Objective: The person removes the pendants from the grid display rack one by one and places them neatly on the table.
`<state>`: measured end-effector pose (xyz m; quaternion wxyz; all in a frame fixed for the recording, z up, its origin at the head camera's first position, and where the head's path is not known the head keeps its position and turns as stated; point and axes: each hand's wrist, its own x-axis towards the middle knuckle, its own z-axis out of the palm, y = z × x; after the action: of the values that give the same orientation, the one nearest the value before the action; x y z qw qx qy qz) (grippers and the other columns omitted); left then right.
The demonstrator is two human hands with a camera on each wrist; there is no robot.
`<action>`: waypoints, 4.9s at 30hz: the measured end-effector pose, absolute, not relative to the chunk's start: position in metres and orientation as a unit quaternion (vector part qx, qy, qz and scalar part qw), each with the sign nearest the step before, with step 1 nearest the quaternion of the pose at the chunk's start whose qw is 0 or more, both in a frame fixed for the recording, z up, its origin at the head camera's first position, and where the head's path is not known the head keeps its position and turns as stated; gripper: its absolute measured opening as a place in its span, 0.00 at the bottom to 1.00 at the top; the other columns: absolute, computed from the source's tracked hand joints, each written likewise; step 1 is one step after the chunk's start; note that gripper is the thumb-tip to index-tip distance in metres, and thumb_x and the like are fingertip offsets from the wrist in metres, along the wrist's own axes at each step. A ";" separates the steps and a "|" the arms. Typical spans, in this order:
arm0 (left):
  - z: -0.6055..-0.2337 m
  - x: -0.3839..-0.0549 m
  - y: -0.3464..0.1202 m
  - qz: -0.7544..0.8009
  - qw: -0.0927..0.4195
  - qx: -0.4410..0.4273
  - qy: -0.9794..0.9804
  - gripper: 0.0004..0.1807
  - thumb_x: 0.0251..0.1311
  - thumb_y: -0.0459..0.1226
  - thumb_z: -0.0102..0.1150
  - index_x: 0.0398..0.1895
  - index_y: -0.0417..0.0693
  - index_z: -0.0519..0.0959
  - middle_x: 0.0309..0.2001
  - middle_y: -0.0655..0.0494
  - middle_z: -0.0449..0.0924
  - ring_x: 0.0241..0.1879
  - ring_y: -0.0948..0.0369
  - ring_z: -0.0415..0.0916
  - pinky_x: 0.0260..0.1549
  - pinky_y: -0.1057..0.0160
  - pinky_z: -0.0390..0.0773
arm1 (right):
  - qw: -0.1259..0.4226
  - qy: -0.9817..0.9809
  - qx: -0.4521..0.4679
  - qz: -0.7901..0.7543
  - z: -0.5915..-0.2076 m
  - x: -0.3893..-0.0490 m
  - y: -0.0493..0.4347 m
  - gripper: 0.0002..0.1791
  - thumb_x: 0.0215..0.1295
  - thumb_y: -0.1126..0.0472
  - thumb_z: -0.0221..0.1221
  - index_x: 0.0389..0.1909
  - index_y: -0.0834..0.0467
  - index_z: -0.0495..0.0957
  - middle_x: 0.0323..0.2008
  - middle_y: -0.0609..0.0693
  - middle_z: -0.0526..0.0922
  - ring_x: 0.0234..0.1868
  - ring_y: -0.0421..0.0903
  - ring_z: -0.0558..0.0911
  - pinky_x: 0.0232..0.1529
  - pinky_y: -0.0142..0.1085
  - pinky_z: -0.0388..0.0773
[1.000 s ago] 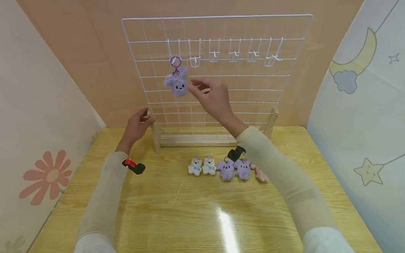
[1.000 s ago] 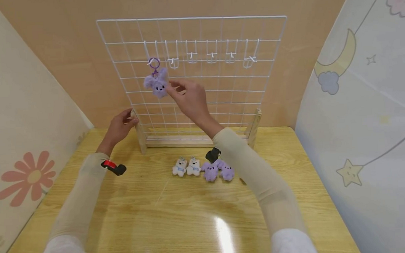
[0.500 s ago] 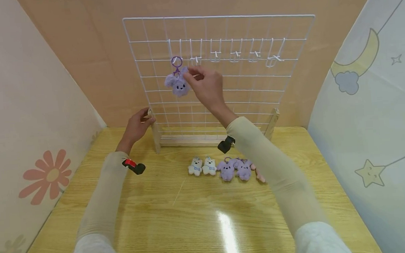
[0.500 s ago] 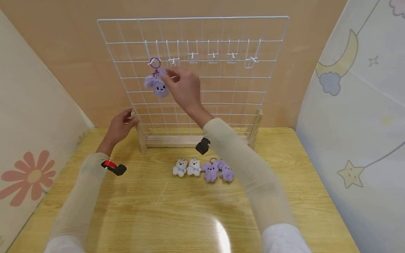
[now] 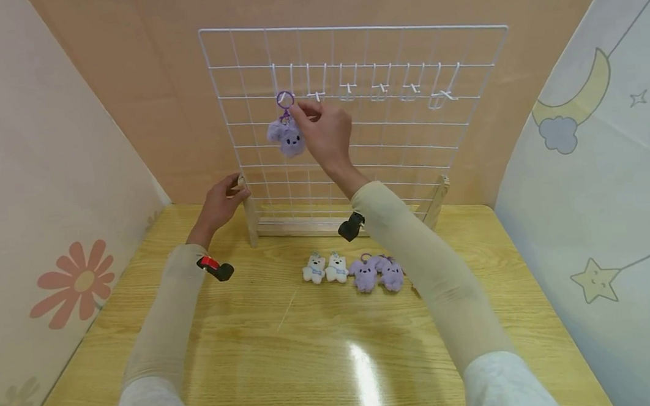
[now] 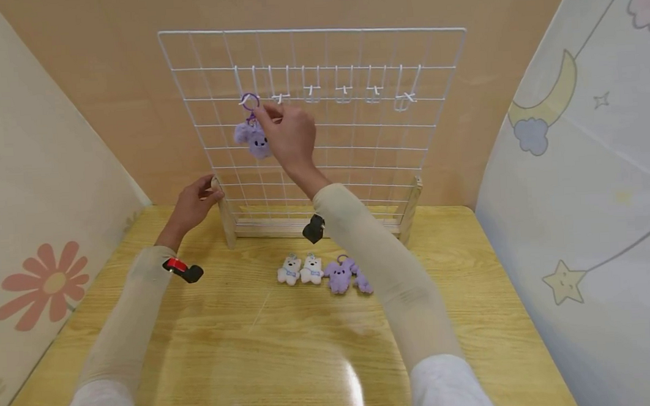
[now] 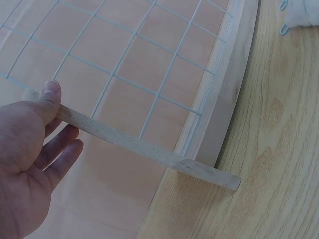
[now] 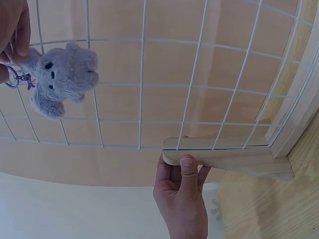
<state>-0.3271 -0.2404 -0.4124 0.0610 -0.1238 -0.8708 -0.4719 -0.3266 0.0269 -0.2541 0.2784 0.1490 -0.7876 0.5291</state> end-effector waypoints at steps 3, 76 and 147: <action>-0.412 -0.327 -0.240 -0.471 0.062 -0.125 -0.871 0.33 0.77 0.43 0.55 0.78 0.40 0.61 0.72 0.37 0.67 0.66 0.40 0.72 0.61 0.40 0.76 | 0.279 -0.790 0.144 0.526 -0.253 -0.326 0.025 0.14 0.70 0.53 0.66 0.47 0.58 0.90 0.38 0.52 0.91 0.32 0.39 0.86 0.31 0.27 0.80; -0.414 -0.328 -0.240 -0.471 0.071 -0.127 -0.870 0.34 0.76 0.44 0.55 0.78 0.39 0.60 0.72 0.35 0.67 0.66 0.38 0.71 0.61 0.38 0.75 | 0.293 -0.722 0.175 0.601 -0.251 -0.294 0.028 0.10 0.68 0.58 0.66 0.39 0.61 0.89 0.33 0.52 0.89 0.28 0.40 0.83 0.32 0.29 0.82; -0.408 -0.322 -0.237 -0.468 0.066 -0.129 -0.872 0.34 0.77 0.41 0.55 0.78 0.35 0.59 0.72 0.33 0.65 0.66 0.36 0.70 0.61 0.38 0.74 | 0.119 -0.762 0.258 0.582 -0.382 -0.249 0.055 0.09 0.76 0.58 0.60 0.42 0.61 0.82 0.40 0.53 0.90 0.40 0.44 0.88 0.39 0.32 0.85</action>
<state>-0.3220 -0.2373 -0.4085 0.0662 -0.1291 -0.8716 -0.4683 -0.2490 0.0547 -0.3820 0.1191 0.2576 -0.7619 0.5822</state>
